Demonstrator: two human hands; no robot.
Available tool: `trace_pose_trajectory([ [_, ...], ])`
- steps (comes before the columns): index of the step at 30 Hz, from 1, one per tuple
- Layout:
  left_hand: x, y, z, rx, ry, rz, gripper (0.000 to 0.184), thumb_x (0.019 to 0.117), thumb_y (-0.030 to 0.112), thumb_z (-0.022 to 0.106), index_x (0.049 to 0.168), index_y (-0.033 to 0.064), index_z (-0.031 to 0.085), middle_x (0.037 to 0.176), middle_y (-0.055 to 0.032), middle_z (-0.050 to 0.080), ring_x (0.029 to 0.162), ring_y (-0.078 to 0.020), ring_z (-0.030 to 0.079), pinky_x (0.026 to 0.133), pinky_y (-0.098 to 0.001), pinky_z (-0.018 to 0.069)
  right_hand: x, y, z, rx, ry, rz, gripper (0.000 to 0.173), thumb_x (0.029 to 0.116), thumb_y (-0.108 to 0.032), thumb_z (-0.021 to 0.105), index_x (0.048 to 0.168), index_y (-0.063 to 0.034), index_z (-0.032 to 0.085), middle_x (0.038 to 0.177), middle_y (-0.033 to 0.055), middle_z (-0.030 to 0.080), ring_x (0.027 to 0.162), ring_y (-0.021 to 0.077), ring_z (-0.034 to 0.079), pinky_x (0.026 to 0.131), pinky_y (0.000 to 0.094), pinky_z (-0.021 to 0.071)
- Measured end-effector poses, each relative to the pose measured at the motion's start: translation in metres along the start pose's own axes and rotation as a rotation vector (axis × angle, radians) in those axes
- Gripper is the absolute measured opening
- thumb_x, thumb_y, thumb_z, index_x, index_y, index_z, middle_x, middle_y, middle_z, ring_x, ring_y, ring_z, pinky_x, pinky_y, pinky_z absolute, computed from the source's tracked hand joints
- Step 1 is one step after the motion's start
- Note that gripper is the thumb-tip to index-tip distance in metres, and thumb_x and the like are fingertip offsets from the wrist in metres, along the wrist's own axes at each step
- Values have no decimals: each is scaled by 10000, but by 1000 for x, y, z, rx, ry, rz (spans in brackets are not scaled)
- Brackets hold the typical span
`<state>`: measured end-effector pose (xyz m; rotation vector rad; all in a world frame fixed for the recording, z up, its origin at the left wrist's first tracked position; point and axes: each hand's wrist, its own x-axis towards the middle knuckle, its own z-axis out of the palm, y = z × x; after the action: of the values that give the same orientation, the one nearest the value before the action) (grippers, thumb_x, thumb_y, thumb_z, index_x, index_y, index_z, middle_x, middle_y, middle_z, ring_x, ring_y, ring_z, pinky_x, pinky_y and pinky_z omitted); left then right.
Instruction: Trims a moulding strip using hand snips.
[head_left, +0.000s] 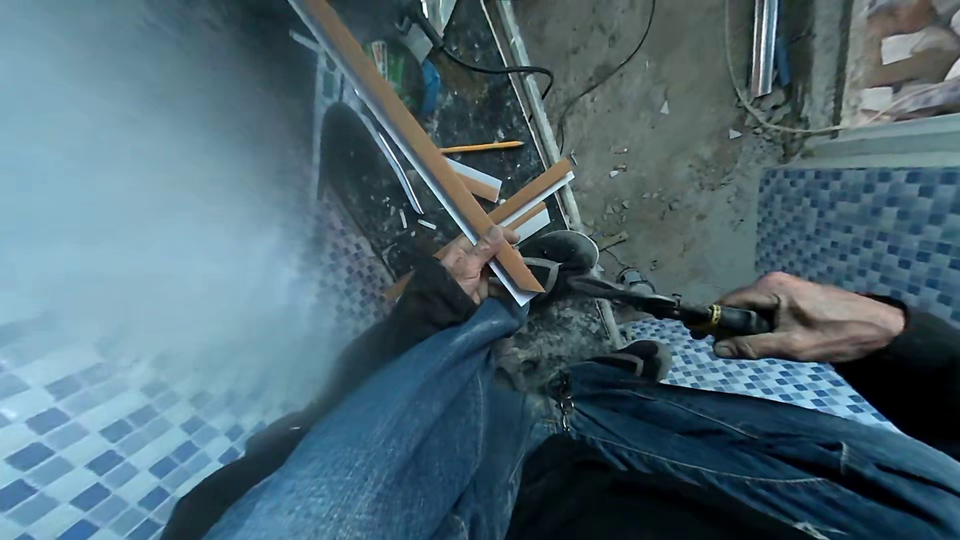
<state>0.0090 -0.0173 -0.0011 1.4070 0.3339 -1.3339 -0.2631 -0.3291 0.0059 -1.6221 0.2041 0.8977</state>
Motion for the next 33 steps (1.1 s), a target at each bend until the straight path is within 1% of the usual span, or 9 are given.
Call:
trace_pose_trajectory([
  [5,1,1,7,-6,-1,46,192,1054,160,506,1090,84,679,901,-67,751,735,-176,744,583,-360,640,-14,14,14,328,145,97,344,847,-406,769,1088,-161,752,985,14,780,736,108,718,619,276,586],
  [10,11,-5,2,4,-213,115,215,1001,115,614,1179,59,722,906,-71,781,660,-131,739,540,-285,624,-6,-6,21,402,375,58,290,892,-345,731,1070,-117,743,870,12,760,634,82,679,543,237,557],
  [13,3,4,37,69,-148,87,210,991,27,559,1124,53,719,852,-35,775,623,-88,710,541,-243,599,1,-31,23,456,504,66,336,887,-346,741,1110,-96,726,917,51,776,719,142,738,582,275,600],
  [19,-4,18,109,222,-279,-11,207,998,110,648,1180,21,691,779,-34,720,602,-72,655,549,-221,557,17,-83,27,419,764,-66,383,755,-416,855,1011,-169,713,784,-31,717,539,69,614,443,233,503],
  [24,-4,23,144,345,-340,-115,359,1020,207,649,1330,28,633,826,-56,704,630,-96,651,585,-246,567,-2,-88,26,454,837,-134,346,784,-259,812,1087,-132,705,878,-8,737,625,92,663,523,238,560],
  [28,-6,19,144,552,-517,-119,297,1068,268,558,1113,-11,649,795,-35,710,640,-76,672,593,-239,580,-25,-89,23,430,795,-87,271,797,-205,800,1046,-137,720,813,-34,738,540,51,624,462,208,523],
  [29,-7,19,136,659,-681,-25,322,1069,253,545,1034,-31,692,769,-27,715,617,-50,653,574,-221,557,-32,-90,22,417,784,-91,235,794,-171,797,1015,-131,726,787,-38,733,533,45,616,461,205,520],
  [31,-12,26,121,789,-1012,463,280,1028,209,602,931,-8,749,719,11,697,587,23,604,547,-162,520,-48,-89,24,394,771,-126,218,781,-121,799,989,-108,735,783,-34,732,562,37,627,493,201,533],
  [33,-20,45,132,793,-968,1068,209,963,213,704,890,26,762,743,2,702,649,17,613,605,-167,535,-65,-83,27,373,773,-177,227,777,-106,783,997,-94,727,815,-39,735,630,22,656,560,201,565],
])
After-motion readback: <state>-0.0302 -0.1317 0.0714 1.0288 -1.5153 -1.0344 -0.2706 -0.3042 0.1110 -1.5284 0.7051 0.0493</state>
